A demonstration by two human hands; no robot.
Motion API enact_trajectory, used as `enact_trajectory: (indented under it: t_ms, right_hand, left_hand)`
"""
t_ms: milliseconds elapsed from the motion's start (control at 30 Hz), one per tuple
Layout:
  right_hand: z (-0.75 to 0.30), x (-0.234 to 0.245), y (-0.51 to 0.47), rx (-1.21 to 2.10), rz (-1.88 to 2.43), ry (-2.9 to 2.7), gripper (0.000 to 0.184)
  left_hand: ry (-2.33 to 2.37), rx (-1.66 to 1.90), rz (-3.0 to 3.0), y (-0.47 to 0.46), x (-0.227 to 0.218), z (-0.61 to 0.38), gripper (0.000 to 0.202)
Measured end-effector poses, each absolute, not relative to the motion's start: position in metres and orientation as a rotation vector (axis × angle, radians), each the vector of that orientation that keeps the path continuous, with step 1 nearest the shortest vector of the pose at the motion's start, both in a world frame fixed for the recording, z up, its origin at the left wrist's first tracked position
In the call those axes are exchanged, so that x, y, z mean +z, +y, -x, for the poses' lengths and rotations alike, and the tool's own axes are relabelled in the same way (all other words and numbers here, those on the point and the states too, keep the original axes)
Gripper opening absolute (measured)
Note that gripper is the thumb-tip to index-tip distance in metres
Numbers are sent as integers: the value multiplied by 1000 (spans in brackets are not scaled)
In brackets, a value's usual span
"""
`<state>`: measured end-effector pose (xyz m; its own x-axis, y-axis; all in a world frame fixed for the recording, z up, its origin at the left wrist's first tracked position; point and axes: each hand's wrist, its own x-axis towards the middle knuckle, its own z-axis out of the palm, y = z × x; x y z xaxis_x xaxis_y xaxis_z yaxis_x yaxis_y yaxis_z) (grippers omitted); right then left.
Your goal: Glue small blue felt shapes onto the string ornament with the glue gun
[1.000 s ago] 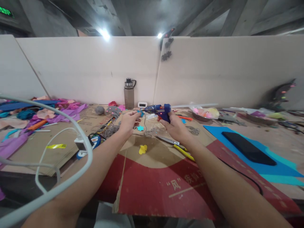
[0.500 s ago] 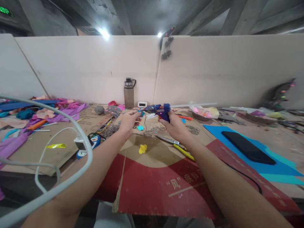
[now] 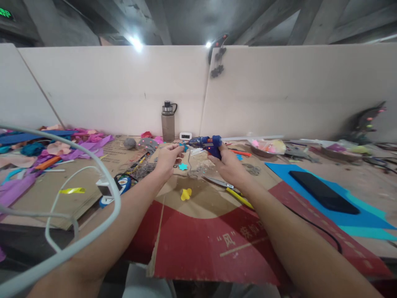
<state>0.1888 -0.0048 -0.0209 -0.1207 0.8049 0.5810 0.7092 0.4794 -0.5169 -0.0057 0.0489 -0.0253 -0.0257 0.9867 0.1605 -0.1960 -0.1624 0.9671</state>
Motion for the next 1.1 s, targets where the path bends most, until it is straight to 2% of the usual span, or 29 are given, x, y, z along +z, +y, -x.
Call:
enact_trajectory:
  t_ms: [433, 767, 1100]
  right_hand:
    - [-188, -20, -8, 20, 1338, -1907, 36]
    - [-182, -14, -16, -211, 1441, -2009, 29]
    - [-180, -4, -27, -407, 1235, -2234, 46]
  left_hand:
    - [1006, 1446, -1189, 51, -26, 5, 28]
    - [1128, 1501, -1453, 49, -28, 5, 20]
    - [1205, 1545, -1553, 53, -28, 7, 17]
